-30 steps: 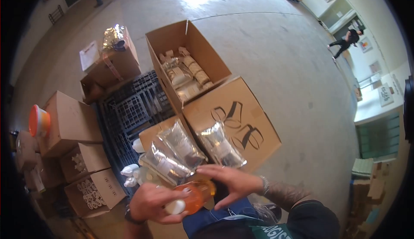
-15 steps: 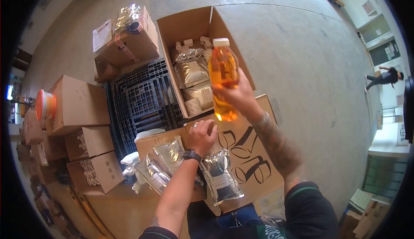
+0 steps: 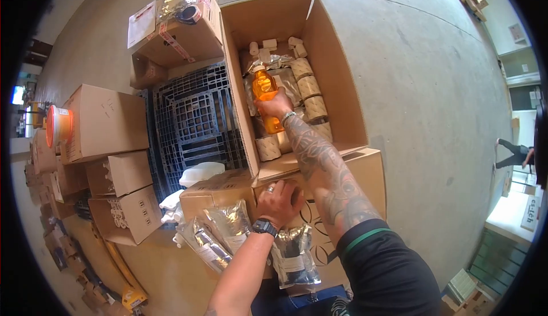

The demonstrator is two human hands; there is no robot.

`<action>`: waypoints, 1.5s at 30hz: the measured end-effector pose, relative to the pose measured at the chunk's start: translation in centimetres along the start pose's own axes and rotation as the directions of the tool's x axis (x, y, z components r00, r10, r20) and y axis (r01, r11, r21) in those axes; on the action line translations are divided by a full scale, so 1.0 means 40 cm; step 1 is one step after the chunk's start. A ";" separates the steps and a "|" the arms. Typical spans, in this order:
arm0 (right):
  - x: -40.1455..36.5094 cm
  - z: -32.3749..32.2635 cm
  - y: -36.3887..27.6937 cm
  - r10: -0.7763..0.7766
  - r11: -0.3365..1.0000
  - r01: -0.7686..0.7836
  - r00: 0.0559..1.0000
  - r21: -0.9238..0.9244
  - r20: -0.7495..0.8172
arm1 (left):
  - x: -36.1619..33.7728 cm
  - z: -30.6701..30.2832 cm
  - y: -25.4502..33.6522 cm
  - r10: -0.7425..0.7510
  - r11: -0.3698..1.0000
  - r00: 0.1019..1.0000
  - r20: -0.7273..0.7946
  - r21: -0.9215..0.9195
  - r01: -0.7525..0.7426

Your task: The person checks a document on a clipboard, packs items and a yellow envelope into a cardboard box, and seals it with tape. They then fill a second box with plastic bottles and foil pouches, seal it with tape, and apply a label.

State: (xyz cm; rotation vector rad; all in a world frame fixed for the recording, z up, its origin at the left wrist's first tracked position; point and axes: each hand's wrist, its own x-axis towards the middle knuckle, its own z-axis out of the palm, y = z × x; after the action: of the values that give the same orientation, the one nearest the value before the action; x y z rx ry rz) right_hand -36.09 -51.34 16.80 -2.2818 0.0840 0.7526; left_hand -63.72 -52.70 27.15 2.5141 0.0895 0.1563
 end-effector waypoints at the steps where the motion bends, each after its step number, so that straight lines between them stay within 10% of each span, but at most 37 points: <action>1: 0.004 0.022 -0.011 0.020 0.998 -0.021 1.000 0.062 0.010 | 0.000 -0.002 -0.001 0.020 0.999 1.000 -0.014 0.030 -0.020; 3: 0.045 0.078 0.016 -0.008 0.963 -0.030 0.991 0.270 0.137 | -0.002 0.001 -0.007 0.054 0.996 0.998 -0.037 0.073 -0.051; 7: 0.115 0.270 0.193 -0.153 0.951 0.207 0.961 -0.229 0.232 | 0.001 0.001 -0.011 0.050 0.994 0.998 -0.023 0.098 -0.048; 8: 0.116 0.266 0.168 -0.192 0.559 0.586 0.779 -0.586 0.597 | -0.002 -0.004 -0.009 0.049 0.994 0.999 -0.014 0.102 -0.047; 10: 0.123 0.233 0.144 -0.023 0.139 0.792 0.602 -0.594 0.798 | -0.001 -0.002 -0.009 0.057 0.993 0.998 -0.014 0.102 -0.055; 12: 0.106 0.177 0.160 -0.107 0.484 0.656 0.702 -0.579 0.705 | -0.008 -0.013 -0.002 0.053 0.994 0.998 -0.028 0.100 -0.050; 15: -0.004 0.031 0.055 -0.155 0.521 0.654 0.705 -0.549 0.693 | -0.009 -0.002 -0.005 0.036 0.998 0.998 -0.056 -0.042 -0.038; 17: -0.001 0.019 0.092 -0.240 0.794 0.494 0.789 -0.353 0.565 | -0.015 0.023 -0.012 0.013 0.996 1.000 -0.010 -0.086 -0.014; 20: -0.226 -0.124 -0.032 -0.330 0.829 0.466 0.854 -0.309 0.402 | -0.019 0.002 -0.006 -0.163 0.958 0.959 0.230 -0.196 0.210; 21: -0.294 -0.129 -0.051 -0.598 0.741 0.638 0.768 -0.208 0.228 | -0.032 -0.010 -0.016 -0.109 0.953 0.987 0.116 -0.272 0.138; 24: -0.412 -0.094 -0.115 -0.758 0.647 0.748 0.652 -0.150 -0.017 | -0.064 -0.022 -0.028 -0.038 0.959 0.986 -0.164 -0.284 -0.010; 27: -0.580 -0.003 -0.245 -0.742 0.666 0.734 0.671 -0.138 -0.012 | -0.139 -0.159 -0.069 -0.093 0.692 0.988 0.125 -0.705 0.155; 30: -0.699 0.176 -0.371 -0.766 0.636 0.770 0.638 -0.046 0.079 | -0.354 -0.303 -0.216 -0.165 0.698 0.969 -0.182 -0.716 -0.016; 32: -0.758 0.345 -0.443 -0.770 0.623 0.782 0.606 0.030 0.198 | -0.544 -0.343 -0.393 -0.422 0.678 0.867 -0.264 -0.727 0.108; 33: -0.784 0.443 -0.476 -0.744 0.639 0.767 0.599 0.055 0.295 | -0.645 -0.372 -0.488 -0.624 0.442 0.772 -0.124 -0.870 0.217; 37: -0.862 0.888 -0.556 -0.571 0.679 0.733 0.495 0.039 0.655 | -1.041 -0.342 -0.932 -0.936 0.339 0.161 -0.312 -0.685 0.645; 39: -0.850 1.153 -0.456 -0.547 0.551 0.834 0.396 -0.039 0.737 | -1.233 -0.271 -1.129 -0.977 0.041 -0.112 -0.179 -0.679 0.733; 45: -0.880 1.656 -0.170 -0.208 0.326 0.838 0.515 -0.438 0.831 | -1.442 -0.138 -1.406 -0.980 -0.125 -0.181 -0.080 -0.457 0.881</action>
State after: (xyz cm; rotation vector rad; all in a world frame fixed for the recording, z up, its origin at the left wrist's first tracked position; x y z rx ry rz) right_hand -96.08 -8.16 2.28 -2.3379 -1.7478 1.2978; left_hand -123.17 -9.69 -6.57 1.3581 2.0269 0.0278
